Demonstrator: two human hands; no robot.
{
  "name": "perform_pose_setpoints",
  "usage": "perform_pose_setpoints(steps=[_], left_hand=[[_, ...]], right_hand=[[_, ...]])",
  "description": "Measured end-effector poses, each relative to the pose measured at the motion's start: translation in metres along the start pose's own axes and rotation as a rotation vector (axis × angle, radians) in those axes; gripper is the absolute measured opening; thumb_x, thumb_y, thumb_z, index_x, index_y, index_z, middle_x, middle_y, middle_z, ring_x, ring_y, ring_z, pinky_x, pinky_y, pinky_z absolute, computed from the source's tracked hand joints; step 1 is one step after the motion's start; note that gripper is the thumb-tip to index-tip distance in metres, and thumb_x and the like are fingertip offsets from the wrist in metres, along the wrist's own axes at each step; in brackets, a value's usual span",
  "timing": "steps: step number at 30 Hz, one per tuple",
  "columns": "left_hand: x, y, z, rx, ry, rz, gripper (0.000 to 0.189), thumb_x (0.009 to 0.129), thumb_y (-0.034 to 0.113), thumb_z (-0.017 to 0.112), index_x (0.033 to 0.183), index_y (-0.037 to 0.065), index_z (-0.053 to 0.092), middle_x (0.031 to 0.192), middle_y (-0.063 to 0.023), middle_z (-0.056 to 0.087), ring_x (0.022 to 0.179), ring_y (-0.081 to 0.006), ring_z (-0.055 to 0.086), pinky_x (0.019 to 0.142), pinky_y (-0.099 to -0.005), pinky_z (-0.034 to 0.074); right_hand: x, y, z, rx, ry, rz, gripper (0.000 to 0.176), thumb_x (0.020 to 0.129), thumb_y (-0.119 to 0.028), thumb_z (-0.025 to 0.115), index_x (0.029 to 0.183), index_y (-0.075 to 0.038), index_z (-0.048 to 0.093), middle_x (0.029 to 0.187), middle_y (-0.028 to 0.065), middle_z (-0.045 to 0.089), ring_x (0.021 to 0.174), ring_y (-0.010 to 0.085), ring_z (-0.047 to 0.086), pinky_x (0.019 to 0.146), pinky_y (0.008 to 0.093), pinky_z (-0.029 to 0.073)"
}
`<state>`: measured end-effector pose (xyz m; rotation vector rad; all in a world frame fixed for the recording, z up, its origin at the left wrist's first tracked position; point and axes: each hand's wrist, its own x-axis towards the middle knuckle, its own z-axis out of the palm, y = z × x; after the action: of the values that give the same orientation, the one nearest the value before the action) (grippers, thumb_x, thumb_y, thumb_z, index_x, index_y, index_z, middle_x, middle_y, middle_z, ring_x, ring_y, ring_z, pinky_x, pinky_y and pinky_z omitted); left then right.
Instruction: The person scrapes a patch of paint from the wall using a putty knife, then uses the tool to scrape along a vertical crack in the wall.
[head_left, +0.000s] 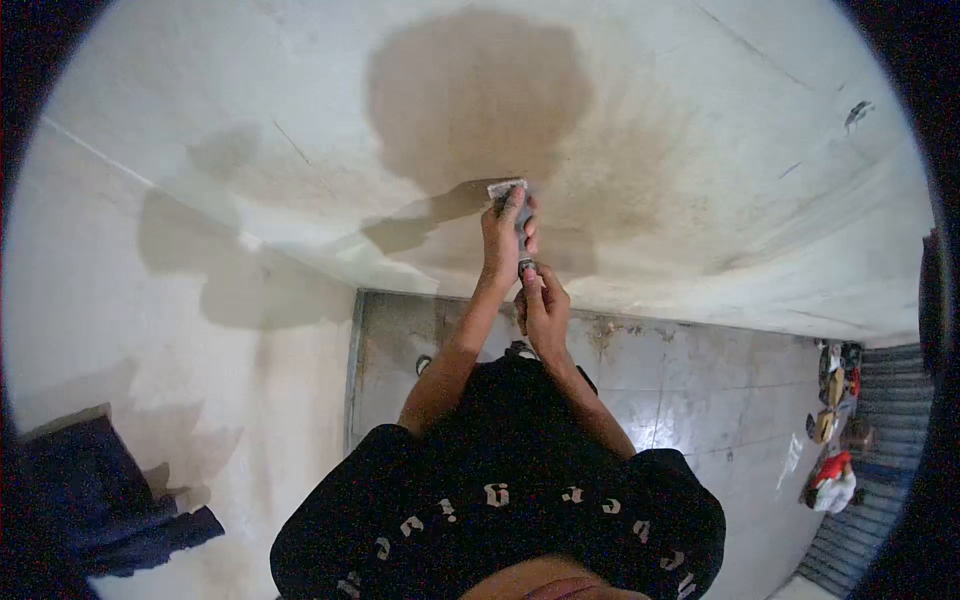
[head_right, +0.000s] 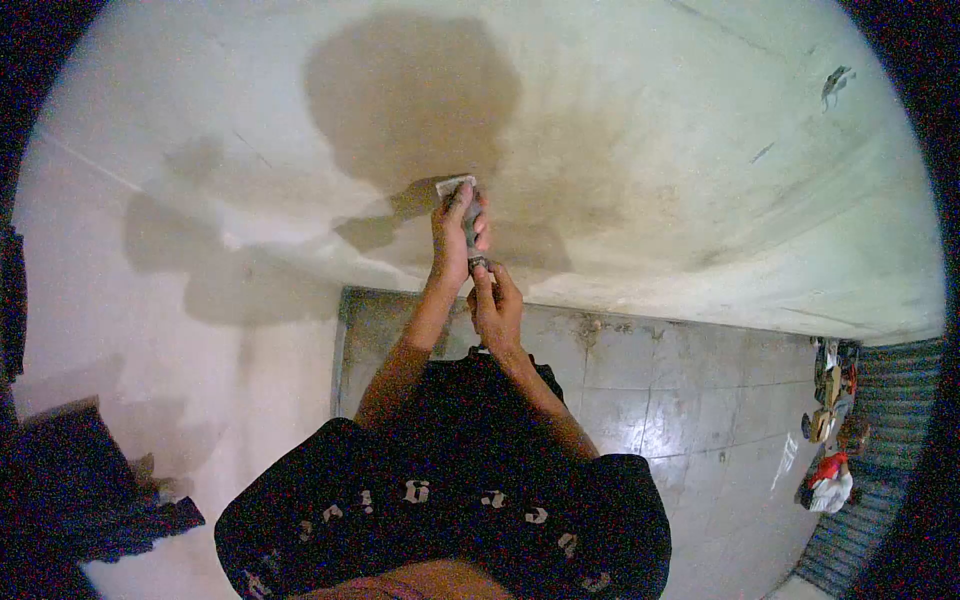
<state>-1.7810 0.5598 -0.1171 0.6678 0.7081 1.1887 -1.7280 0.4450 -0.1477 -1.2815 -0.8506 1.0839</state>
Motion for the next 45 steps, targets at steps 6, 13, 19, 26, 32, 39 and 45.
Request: perform_pose_setpoints(steps=[6,13,19,26,32,39,45], left_hand=[[-0.010,-0.007,0.016,-0.006,0.063,0.047,0.036,0.092,0.040,0.060,0.076,0.008,0.052,0.050,0.0012,0.042,0.035,-0.0102,0.039,0.033,-0.0246,0.027],[-0.014,0.053,0.050,-0.011,0.097,0.185,0.039,0.093,0.041,0.059,0.075,0.007,0.052,0.050,0.0006,0.041,0.035,-0.0101,0.037,0.034,-0.0250,0.026],[-0.018,0.021,0.024,0.049,0.203,0.071,0.038,0.092,0.041,0.060,0.077,0.007,0.053,0.052,0.0007,0.042,0.037,-0.0084,0.037,0.034,-0.0238,0.027],[-0.021,0.011,0.032,0.126,0.224,0.033,0.039,0.092,0.043,0.060,0.076,0.008,0.053,0.054,0.0018,0.044,0.036,-0.0080,0.036,0.033,-0.0234,0.026],[-0.029,0.002,0.057,0.086,0.200,0.143,0.036,0.094,0.041,0.057,0.081,0.008,0.052,0.063,-0.0008,0.049,0.049,-0.0092,0.045,0.044,-0.0238,0.034],[-0.052,0.011,0.116,0.419,-0.036,0.301,0.030,0.093,0.038,0.058,0.094,0.009,0.054,0.067,-0.0024,0.053,0.059,-0.0113,0.050,0.061,-0.0266,0.040],[-0.038,0.006,0.168,0.305,-0.040,0.234,0.035,0.090,0.039,0.064,0.105,0.007,0.059,0.088,0.0008,0.060,0.077,-0.0084,0.056,0.068,-0.0244,0.044]], right_hand=[[0.010,0.007,-0.023,-0.114,-0.026,-0.115,0.025,0.099,-0.025,0.053,0.109,-0.002,0.058,0.059,-0.0020,0.048,0.049,0.0052,0.041,0.044,0.0228,0.030],[0.028,-0.050,-0.008,-0.156,-0.102,-0.281,0.023,0.097,-0.016,0.055,0.112,0.001,0.058,0.062,-0.0018,0.050,0.056,0.0046,0.042,0.048,0.0229,0.033],[0.015,-0.007,-0.010,-0.151,-0.076,-0.190,0.024,0.098,-0.021,0.054,0.111,0.000,0.056,0.060,-0.0016,0.050,0.052,0.0048,0.043,0.046,0.0236,0.032],[0.004,-0.015,-0.024,-0.116,-0.122,-0.080,0.024,0.099,-0.025,0.053,0.108,-0.003,0.054,0.053,-0.0019,0.047,0.046,0.0056,0.041,0.042,0.0229,0.029],[0.004,-0.041,-0.067,-0.402,-0.089,-0.328,0.030,0.089,-0.014,0.064,0.114,-0.002,0.053,0.075,0.0104,0.063,0.059,0.0177,0.059,0.055,0.0311,0.046],[0.000,-0.068,-0.111,-0.372,0.101,-0.638,0.030,0.088,-0.012,0.064,0.114,0.001,0.056,0.085,0.0141,0.062,0.066,0.0173,0.060,0.061,0.0314,0.049],[0.006,-0.078,-0.156,-0.189,0.107,-0.409,0.023,0.096,-0.013,0.056,0.110,0.005,0.058,0.076,0.0046,0.057,0.059,0.0092,0.055,0.052,0.0244,0.044]])
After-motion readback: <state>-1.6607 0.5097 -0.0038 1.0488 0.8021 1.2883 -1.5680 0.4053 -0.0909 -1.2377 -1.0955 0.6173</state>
